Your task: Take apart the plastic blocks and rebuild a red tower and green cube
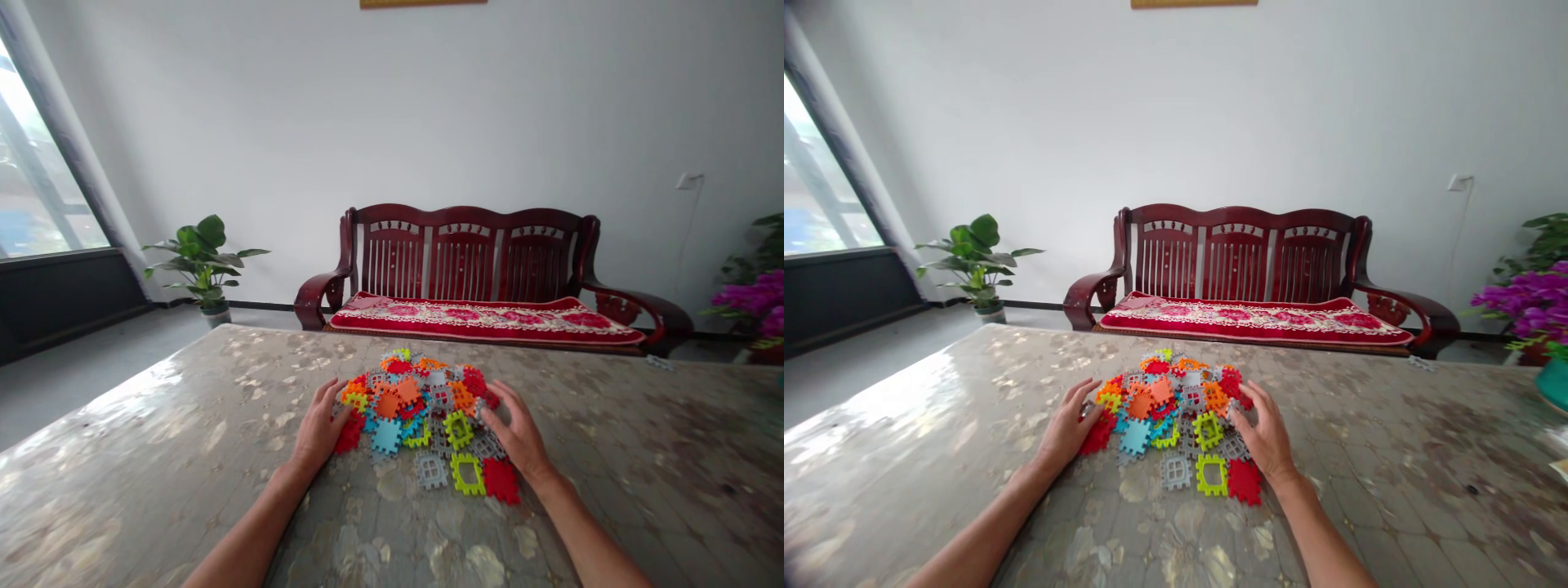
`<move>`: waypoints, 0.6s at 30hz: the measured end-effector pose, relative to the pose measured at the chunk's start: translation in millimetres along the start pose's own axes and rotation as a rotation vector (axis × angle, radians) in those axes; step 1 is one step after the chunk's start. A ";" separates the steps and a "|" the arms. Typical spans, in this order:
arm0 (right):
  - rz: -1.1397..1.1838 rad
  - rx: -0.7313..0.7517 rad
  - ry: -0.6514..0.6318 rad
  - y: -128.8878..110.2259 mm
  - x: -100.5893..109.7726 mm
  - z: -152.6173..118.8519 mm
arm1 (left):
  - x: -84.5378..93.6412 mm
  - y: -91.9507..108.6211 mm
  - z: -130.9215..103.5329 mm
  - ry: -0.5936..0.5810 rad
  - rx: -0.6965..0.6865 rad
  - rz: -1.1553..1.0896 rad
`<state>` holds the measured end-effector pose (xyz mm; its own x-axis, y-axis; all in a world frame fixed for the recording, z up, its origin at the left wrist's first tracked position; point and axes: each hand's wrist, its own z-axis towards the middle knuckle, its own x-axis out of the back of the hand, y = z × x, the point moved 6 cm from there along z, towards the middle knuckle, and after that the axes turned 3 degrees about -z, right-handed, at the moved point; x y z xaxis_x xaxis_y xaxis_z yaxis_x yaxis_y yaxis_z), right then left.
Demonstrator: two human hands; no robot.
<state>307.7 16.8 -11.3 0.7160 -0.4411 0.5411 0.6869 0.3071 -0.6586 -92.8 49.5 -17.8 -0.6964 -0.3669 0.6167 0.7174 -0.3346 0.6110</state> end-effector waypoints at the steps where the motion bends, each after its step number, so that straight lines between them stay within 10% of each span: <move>1: -0.019 0.022 -0.020 -4.2 -0.7 0.3 | -0.8 -0.3 0.1 -0.009 -0.002 0.005; 18: -0.276 0.109 -0.362 -55.3 -58.7 30.4 | -11.6 -1.2 1.1 -0.188 -0.034 0.126</move>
<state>231.5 51.4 9.3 0.4883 -0.2021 0.8490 0.8532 0.3151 -0.4157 -85.6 55.0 -25.1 -0.5904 -0.2408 0.7703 0.7967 -0.3265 0.5086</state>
